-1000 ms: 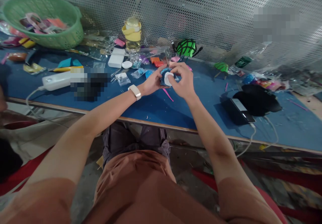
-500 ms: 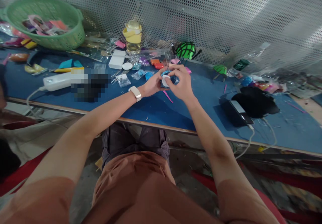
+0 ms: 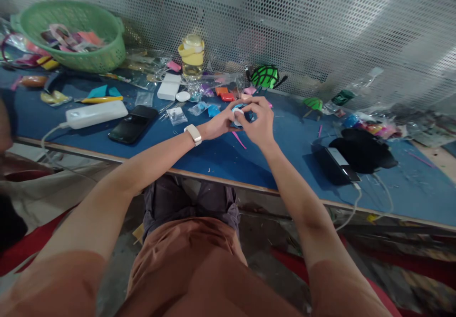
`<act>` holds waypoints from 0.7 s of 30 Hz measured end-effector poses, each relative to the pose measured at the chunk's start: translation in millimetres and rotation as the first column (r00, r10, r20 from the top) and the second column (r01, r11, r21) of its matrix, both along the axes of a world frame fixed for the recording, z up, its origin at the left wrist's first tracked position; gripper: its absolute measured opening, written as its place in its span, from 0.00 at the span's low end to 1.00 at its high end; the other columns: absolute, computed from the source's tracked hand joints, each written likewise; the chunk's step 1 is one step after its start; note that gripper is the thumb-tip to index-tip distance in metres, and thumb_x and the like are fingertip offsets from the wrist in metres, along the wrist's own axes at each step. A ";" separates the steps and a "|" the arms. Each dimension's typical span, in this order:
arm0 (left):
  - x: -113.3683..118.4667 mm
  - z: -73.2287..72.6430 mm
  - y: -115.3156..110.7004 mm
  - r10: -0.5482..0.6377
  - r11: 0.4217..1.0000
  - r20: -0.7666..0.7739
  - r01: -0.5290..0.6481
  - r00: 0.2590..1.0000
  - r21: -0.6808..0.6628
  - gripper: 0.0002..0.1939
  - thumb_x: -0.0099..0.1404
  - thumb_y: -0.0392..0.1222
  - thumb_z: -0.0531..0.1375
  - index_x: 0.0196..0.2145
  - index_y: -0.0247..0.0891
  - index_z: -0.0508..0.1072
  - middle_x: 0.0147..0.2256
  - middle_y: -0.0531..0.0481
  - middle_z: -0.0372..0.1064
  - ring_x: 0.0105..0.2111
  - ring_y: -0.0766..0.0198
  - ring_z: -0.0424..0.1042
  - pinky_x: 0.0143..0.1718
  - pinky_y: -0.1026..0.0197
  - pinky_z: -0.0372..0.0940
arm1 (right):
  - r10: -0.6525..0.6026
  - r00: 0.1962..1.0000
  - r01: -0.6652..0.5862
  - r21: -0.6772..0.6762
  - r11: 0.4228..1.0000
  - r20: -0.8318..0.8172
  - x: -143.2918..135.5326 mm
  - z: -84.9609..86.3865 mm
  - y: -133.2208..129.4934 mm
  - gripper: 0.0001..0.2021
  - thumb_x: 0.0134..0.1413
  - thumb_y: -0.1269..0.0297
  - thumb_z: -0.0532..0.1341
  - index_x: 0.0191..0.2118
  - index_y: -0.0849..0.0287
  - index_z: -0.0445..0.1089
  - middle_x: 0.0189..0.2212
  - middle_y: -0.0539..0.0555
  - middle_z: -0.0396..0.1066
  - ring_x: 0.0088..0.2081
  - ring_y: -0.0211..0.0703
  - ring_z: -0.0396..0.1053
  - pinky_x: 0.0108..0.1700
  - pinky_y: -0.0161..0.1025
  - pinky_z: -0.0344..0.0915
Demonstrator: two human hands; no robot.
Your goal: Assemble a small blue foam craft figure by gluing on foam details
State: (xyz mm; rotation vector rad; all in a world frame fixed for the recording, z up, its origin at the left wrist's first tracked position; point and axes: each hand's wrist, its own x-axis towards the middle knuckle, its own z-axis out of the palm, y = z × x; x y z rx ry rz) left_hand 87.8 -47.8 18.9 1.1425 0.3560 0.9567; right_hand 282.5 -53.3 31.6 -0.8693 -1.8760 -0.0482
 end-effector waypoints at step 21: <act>-0.2 -1.3 5.5 -0.051 0.994 -0.079 0.058 0.996 0.094 0.48 0.67 0.37 0.72 0.80 0.63 0.69 0.58 0.49 0.79 0.57 0.56 0.81 0.69 0.43 0.75 | -0.040 0.993 0.034 -0.055 0.998 -0.115 6.1 7.0 -1.8 0.19 0.75 0.42 0.72 0.37 0.50 0.81 0.50 0.58 0.83 0.56 0.58 0.84 0.65 0.64 0.81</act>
